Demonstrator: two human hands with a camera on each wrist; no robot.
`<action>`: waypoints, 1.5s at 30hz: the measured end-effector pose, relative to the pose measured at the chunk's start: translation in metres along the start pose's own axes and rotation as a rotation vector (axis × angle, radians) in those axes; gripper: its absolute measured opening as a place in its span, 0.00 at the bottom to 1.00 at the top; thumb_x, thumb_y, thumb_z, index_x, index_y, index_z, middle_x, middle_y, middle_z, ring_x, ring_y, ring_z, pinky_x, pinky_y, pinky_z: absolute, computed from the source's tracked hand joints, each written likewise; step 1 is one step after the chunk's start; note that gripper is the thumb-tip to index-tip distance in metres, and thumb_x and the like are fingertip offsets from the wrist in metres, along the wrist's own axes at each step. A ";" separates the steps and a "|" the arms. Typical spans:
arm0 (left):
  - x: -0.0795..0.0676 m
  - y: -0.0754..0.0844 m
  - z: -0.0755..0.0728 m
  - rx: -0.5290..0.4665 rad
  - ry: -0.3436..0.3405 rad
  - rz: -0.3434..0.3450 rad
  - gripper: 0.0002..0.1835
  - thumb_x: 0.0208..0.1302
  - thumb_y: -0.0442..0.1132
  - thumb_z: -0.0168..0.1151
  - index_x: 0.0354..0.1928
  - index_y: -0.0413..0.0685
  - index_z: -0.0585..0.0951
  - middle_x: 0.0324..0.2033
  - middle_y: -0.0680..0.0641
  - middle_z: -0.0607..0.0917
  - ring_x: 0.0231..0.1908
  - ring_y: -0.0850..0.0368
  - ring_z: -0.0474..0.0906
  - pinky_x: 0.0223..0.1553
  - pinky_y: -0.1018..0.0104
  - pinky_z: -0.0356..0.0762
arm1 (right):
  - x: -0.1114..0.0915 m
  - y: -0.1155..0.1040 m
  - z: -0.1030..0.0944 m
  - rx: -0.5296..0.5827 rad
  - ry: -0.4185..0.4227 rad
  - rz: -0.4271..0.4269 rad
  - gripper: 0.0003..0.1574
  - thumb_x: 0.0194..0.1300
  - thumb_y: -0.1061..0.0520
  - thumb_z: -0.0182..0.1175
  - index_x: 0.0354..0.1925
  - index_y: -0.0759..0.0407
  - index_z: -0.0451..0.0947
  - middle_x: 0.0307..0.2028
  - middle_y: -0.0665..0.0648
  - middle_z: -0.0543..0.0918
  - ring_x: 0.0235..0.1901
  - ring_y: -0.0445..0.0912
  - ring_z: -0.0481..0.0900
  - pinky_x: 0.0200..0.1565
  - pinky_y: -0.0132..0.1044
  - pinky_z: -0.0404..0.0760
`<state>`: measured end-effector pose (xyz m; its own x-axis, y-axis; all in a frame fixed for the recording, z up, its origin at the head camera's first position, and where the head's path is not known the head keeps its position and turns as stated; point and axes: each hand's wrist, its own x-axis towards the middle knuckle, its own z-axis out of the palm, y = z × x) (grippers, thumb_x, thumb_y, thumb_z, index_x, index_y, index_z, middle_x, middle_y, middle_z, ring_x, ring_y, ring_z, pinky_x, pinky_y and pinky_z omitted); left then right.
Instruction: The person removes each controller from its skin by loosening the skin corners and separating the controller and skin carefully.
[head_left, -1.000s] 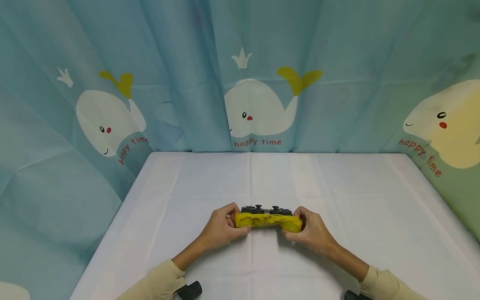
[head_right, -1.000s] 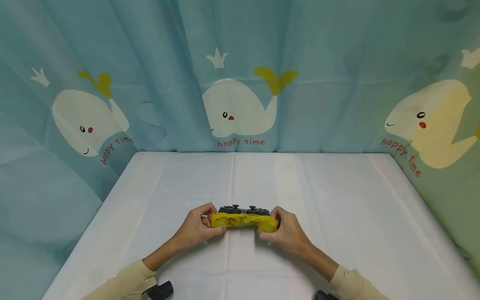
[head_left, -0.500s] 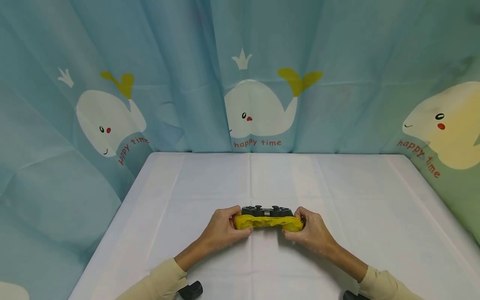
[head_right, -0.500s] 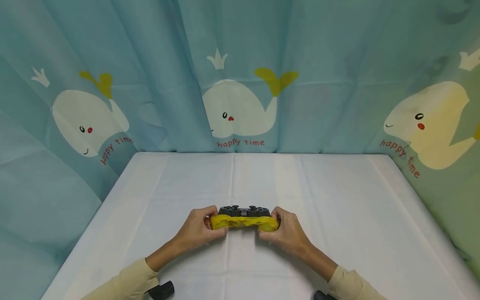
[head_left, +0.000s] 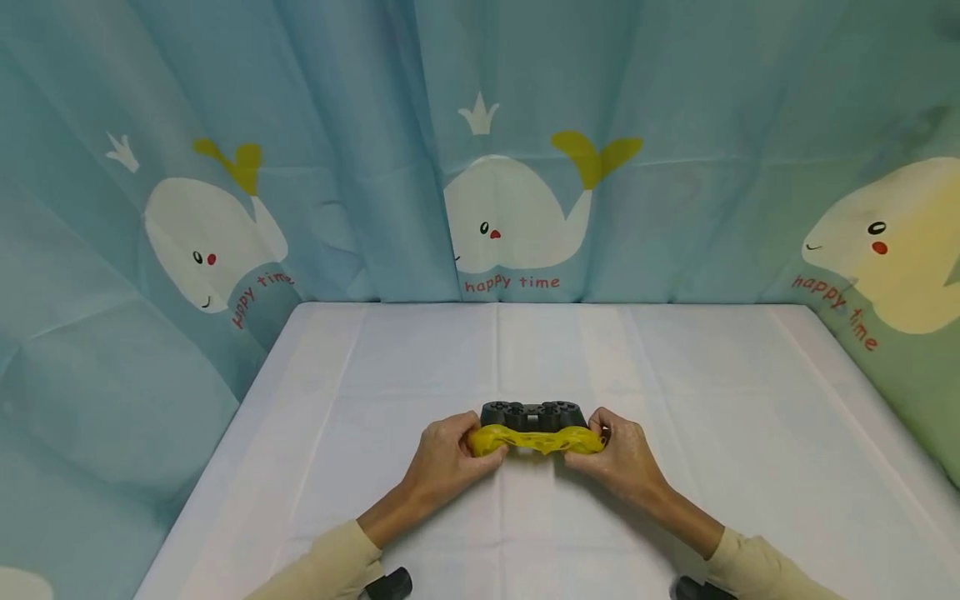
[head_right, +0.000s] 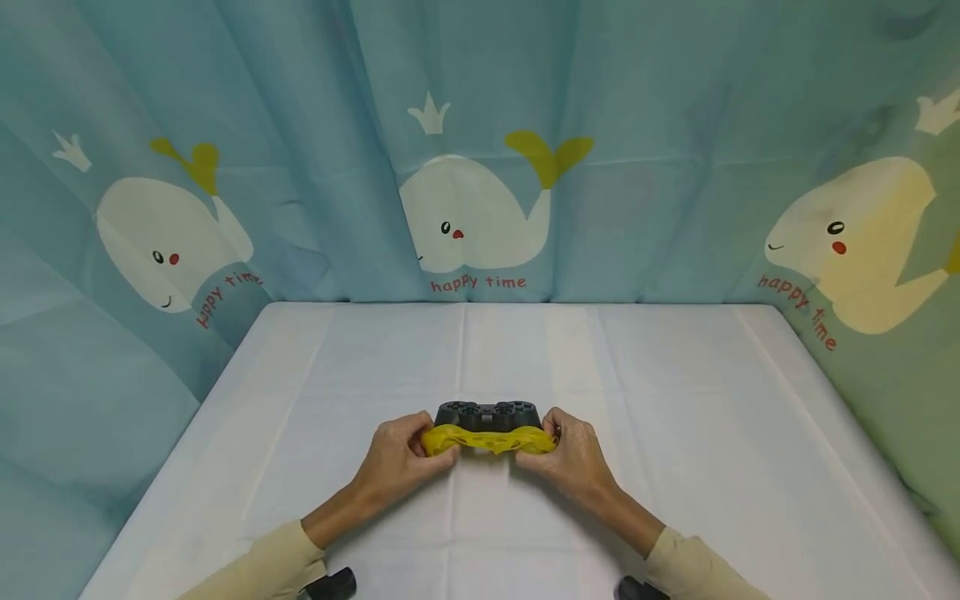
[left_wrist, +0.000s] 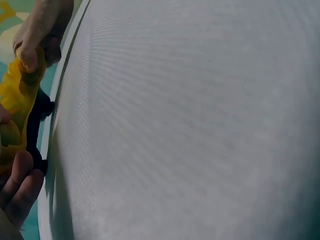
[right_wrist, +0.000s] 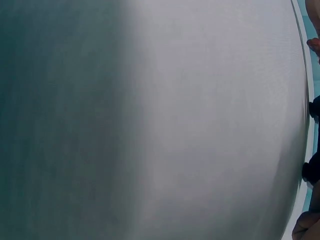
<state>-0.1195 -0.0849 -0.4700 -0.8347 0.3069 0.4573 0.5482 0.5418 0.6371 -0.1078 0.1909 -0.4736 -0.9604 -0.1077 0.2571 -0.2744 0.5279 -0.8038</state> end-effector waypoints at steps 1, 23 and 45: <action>0.000 0.000 0.001 -0.004 0.010 0.004 0.20 0.53 0.42 0.79 0.25 0.54 0.71 0.18 0.53 0.73 0.18 0.69 0.65 0.17 0.73 0.65 | 0.000 0.000 0.000 0.000 0.008 0.000 0.28 0.44 0.63 0.78 0.28 0.55 0.65 0.19 0.46 0.64 0.18 0.36 0.62 0.22 0.31 0.63; 0.011 0.005 0.008 0.064 0.162 -0.029 0.18 0.52 0.42 0.78 0.24 0.51 0.73 0.17 0.56 0.70 0.18 0.67 0.63 0.19 0.71 0.64 | 0.015 -0.007 -0.005 -0.133 0.081 0.047 0.26 0.45 0.56 0.80 0.27 0.54 0.68 0.15 0.45 0.64 0.13 0.38 0.61 0.18 0.33 0.60; 0.015 0.017 0.029 0.150 0.237 -0.189 0.20 0.53 0.43 0.79 0.24 0.51 0.72 0.17 0.57 0.69 0.18 0.61 0.65 0.19 0.69 0.65 | 0.028 -0.001 -0.001 -0.017 0.188 0.008 0.22 0.46 0.70 0.79 0.24 0.60 0.73 0.23 0.54 0.76 0.22 0.44 0.74 0.24 0.28 0.74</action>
<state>-0.1240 -0.0483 -0.4704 -0.8758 0.0093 0.4826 0.3566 0.6862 0.6340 -0.1339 0.1882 -0.4650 -0.9360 0.0551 0.3476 -0.2643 0.5423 -0.7976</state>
